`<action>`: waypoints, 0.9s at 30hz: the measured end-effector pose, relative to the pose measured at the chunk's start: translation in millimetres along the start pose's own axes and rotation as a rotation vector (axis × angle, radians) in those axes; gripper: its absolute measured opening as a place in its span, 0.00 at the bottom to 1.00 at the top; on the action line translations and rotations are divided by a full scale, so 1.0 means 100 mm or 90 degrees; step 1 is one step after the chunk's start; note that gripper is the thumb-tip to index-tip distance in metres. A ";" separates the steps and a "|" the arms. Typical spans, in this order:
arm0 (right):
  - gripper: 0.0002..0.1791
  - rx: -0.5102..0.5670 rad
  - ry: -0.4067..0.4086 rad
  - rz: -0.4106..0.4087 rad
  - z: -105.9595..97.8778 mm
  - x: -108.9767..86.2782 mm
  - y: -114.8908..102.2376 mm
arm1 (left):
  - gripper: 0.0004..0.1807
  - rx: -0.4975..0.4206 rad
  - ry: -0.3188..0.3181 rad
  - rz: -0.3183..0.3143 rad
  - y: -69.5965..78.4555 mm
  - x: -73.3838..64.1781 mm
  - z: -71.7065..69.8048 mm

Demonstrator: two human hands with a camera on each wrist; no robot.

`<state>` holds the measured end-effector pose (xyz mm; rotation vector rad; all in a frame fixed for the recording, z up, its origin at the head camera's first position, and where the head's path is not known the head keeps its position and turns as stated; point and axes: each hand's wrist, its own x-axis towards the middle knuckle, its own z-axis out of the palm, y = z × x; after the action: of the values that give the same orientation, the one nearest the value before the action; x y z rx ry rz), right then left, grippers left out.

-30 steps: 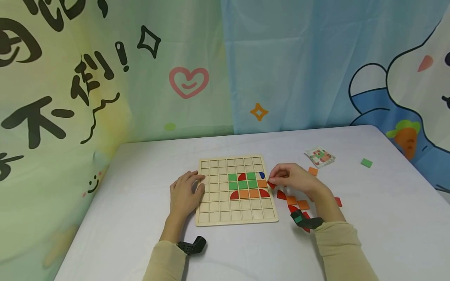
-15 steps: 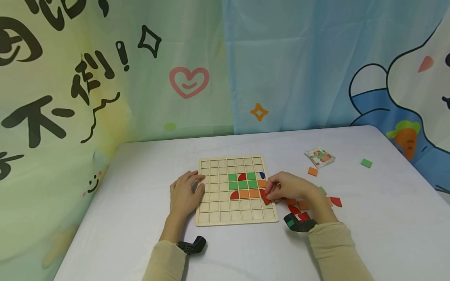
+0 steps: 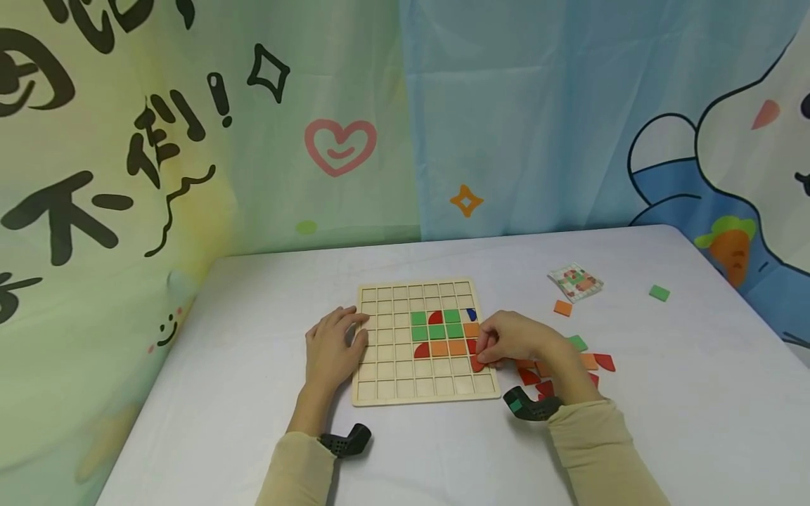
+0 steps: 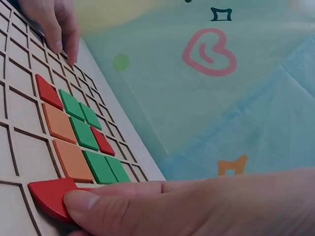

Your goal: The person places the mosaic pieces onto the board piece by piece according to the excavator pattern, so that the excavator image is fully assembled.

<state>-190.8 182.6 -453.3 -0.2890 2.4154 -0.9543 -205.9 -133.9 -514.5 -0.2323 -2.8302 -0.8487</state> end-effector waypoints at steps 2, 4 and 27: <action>0.06 -0.010 0.004 -0.004 0.01 0.00 -0.02 | 0.16 0.001 0.001 0.001 0.00 0.00 0.00; 0.07 -0.023 0.009 -0.004 0.02 -0.01 -0.04 | 0.16 0.001 0.001 -0.001 0.00 0.00 -0.01; 0.10 -0.186 0.049 0.043 0.14 0.01 -0.24 | 0.16 -0.004 0.000 0.005 -0.01 -0.01 0.00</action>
<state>-183.4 156.5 -446.0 -0.2772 2.6180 -0.5915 -205.6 -134.5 -515.2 -0.2439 -2.8259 -0.8559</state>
